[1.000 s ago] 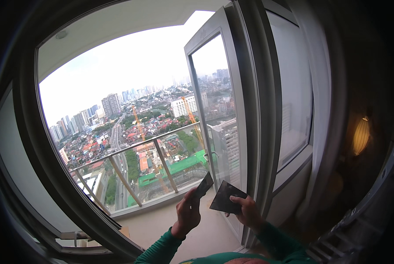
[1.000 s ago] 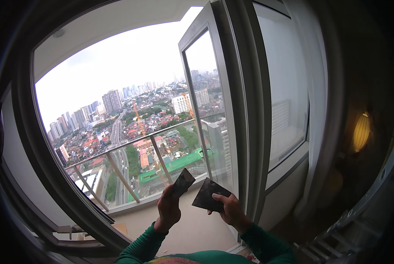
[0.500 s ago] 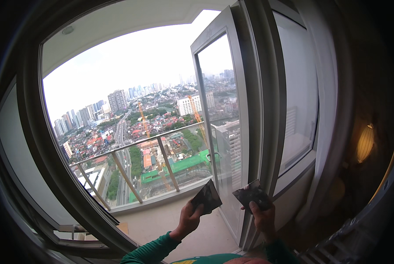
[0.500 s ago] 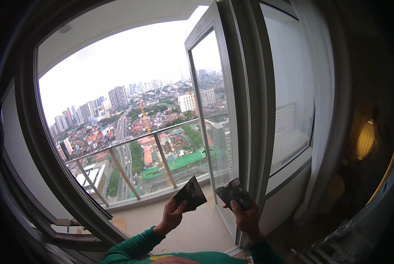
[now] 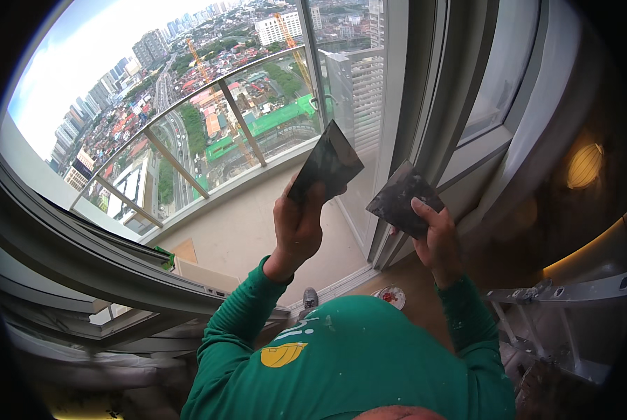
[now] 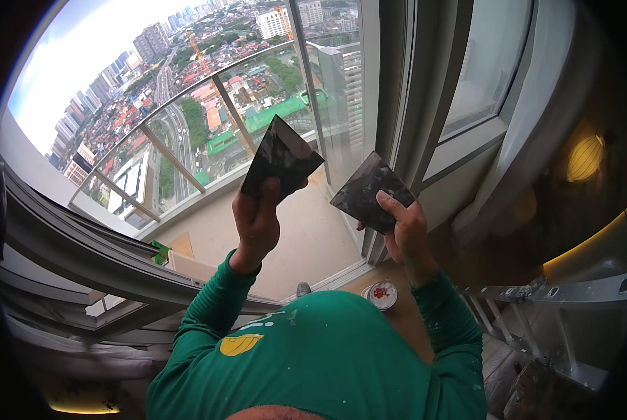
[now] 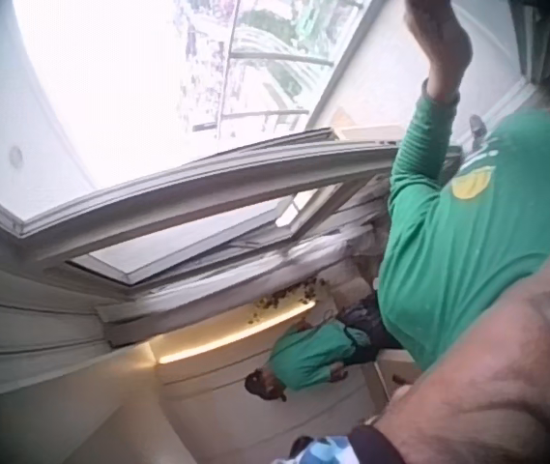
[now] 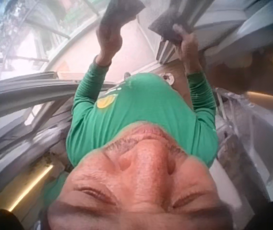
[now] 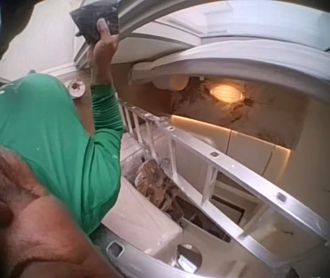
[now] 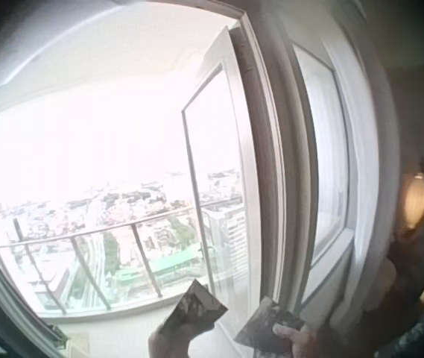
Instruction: The person applies putty to the top edge and corner of a window frame using two putty knives, smoothing the material along the track and corner.
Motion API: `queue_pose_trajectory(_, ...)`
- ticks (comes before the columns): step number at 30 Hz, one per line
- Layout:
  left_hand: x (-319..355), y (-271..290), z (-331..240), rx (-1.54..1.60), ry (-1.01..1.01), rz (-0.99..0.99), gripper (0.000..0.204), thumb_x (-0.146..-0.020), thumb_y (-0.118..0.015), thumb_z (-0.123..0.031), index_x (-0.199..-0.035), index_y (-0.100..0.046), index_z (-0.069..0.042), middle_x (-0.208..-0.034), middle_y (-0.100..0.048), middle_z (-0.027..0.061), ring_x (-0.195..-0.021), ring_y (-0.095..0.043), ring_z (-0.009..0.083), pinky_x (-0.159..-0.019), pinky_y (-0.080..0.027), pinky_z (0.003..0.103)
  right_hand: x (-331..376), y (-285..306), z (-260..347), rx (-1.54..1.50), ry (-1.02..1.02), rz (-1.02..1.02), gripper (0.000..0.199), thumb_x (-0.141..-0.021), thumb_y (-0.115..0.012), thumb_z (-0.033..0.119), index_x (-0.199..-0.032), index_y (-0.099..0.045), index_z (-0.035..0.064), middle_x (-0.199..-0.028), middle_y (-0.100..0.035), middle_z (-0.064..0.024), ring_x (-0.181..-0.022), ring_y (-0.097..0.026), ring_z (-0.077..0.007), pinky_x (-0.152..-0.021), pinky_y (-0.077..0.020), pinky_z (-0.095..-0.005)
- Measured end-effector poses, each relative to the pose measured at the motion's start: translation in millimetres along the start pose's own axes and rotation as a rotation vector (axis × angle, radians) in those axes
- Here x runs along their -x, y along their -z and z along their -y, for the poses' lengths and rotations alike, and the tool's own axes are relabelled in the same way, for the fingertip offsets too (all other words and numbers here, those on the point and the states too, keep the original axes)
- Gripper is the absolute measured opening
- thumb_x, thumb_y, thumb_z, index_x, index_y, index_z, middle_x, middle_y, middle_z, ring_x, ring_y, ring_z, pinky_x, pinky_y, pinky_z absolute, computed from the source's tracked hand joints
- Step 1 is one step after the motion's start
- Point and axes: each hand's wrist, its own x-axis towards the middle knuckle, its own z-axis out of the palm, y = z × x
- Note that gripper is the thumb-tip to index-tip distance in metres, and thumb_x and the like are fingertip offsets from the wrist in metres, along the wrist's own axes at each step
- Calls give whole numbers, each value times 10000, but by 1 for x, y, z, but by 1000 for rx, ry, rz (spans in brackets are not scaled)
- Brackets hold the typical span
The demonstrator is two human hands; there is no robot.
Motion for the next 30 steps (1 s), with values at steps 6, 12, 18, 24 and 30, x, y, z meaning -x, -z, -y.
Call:
queue_pose_trajectory(6, 8, -3, 27, -447, -481, 477, 696, -773, -680, 142, -1423, -542, -67, -1432, -568, 245, -1281, -594, 436, -1009, -551, 479, 2, -5, -8, -487, -402, -62, 295, -956, -573, 174, -1160, -599, -37, -954, -706, -153, -796, -699, -238, -598, -534, -389)
queue_pose_trajectory(12, -1, 47, 66, -664, -321, 554, 564, -874, -626, 84, -1410, -533, -65, -1348, -635, 206, -1162, -674, 385, -918, -596, 432, -2, -4, 7, -508, -205, 33, 347, -963, -581, 128, -1274, -581, -24, -1077, -716, -140, -837, -711, -227, -657, -563, -343)
queue_pose_trajectory(18, -14, 21, 45, 528, 688, -137, 406, -1078, -454, -232, -1368, -462, 53, -1145, -681, 193, -937, -729, 293, -743, -633, 413, -43, -10, -22, 883, 707, 74, 547, -927, -569, -86, -1458, -482, 14, -1247, -670, -175, -1011, -707, -306, -884, -589, -384)
queue_pose_trajectory(24, -33, 34, 57, 673, 701, -128, 374, -1071, -478, -214, -1321, -486, 65, -1102, -691, 194, -868, -730, 276, -695, -624, 399, -92, -13, -64, 1346, 783, 192, 748, -781, -590, -147, -1480, -485, 102, -1355, -577, -181, -1214, -597, -400, -989, -547, -440)
queue_pose_trajectory(30, -70, 100, 69, 453, 604, -1, 368, -1064, -506, -197, -1317, -479, 69, -1063, -692, 182, -808, -733, 249, -651, -628, 372, -121, -56, -7, 1466, 793, 280, 603, -813, -568, -152, -1332, -653, 143, -1338, -623, -104, -1246, -585, -351, -1038, -513, -462)
